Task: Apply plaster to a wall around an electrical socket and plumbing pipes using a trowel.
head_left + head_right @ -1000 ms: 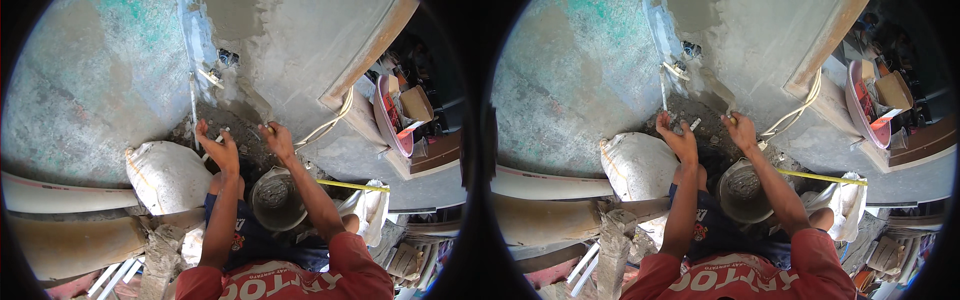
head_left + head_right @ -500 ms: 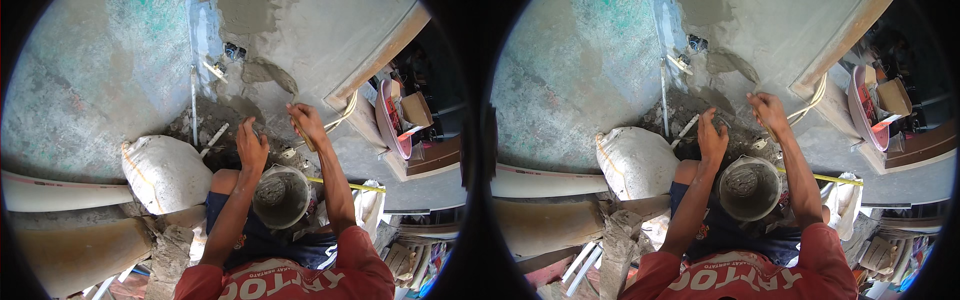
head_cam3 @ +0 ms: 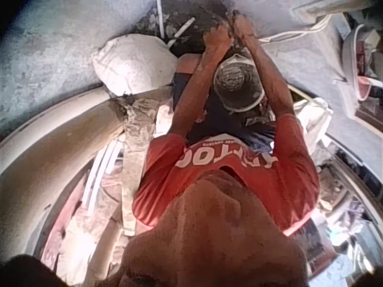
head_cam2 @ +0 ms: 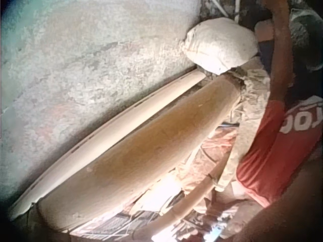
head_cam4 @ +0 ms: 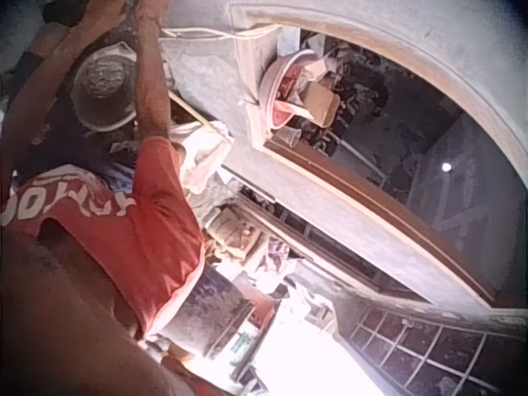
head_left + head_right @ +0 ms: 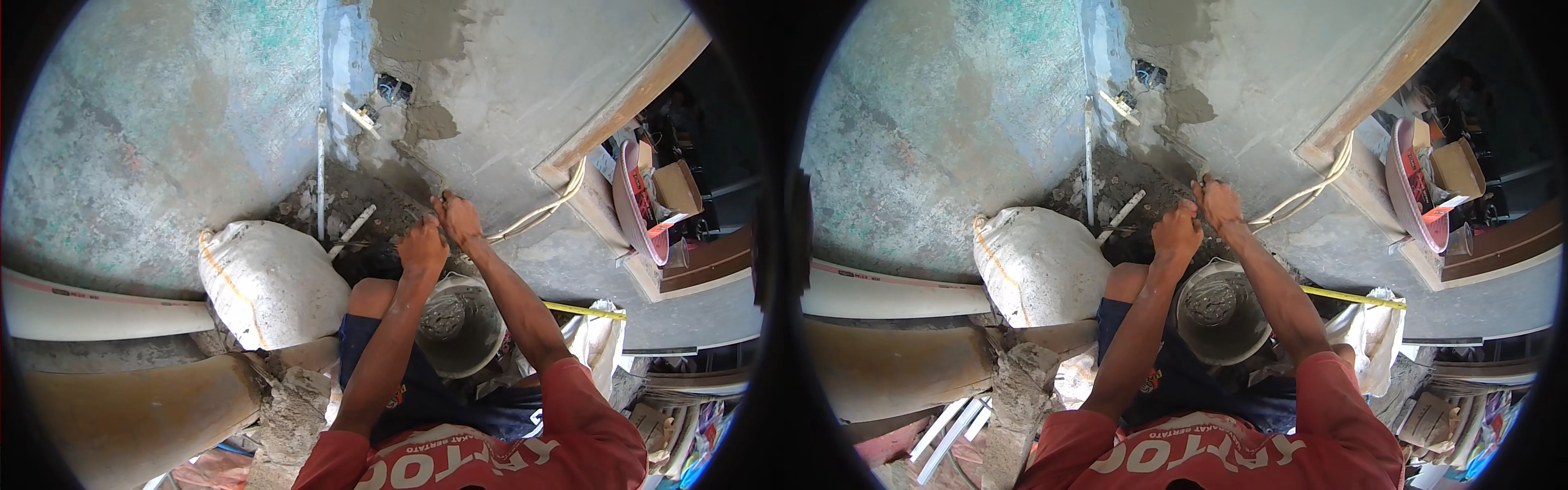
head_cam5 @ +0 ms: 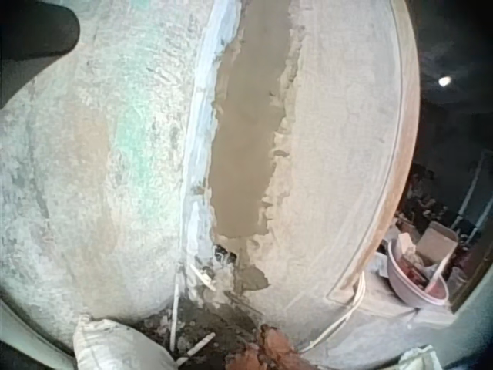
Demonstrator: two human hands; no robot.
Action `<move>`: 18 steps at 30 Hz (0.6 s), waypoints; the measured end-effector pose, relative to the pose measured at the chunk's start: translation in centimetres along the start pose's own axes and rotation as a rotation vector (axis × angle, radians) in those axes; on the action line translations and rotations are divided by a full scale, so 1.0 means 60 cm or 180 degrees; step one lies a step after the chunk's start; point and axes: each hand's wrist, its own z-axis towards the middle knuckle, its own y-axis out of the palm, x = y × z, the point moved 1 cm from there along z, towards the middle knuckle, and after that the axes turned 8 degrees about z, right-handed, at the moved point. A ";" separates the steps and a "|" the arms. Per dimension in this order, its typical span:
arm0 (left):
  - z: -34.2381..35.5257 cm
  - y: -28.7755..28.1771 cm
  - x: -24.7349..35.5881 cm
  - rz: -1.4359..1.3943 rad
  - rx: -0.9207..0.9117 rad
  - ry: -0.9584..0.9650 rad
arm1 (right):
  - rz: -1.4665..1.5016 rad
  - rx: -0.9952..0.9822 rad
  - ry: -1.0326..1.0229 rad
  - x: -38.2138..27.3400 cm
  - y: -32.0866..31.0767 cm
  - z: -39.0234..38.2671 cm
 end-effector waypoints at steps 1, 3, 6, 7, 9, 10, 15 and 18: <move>0.000 -0.002 -0.002 -0.0004 0.0004 -0.0013 | 0.0025 0.0070 -0.0024 -0.007 0.001 -0.002; 0.005 -0.002 -0.003 0.0054 -0.0075 -0.0005 | 0.0191 0.0358 -0.0067 -0.018 0.000 -0.003; 0.006 -0.008 0.001 0.0151 -0.0073 -0.0031 | 0.0479 0.0676 -0.0144 -0.045 -0.039 -0.001; 0.005 -0.007 0.001 0.0146 -0.0079 -0.0030 | 0.0588 0.0747 -0.0176 -0.056 -0.059 -0.001; 0.004 -0.003 -0.001 0.0128 -0.0036 0.0032 | 0.0699 0.0745 -0.0169 -0.070 -0.086 -0.002; 0.005 0.000 -0.003 0.0120 -0.0032 0.0039 | 0.0814 0.0744 -0.0177 -0.076 -0.097 -0.002; 0.003 -0.003 -0.002 0.0202 -0.0138 0.0073 | 0.0724 0.1101 -0.0236 -0.075 -0.121 -0.028; 0.001 -0.009 0.006 0.0376 -0.0207 0.0095 | 0.1113 0.1180 -0.0204 -0.054 -0.115 -0.026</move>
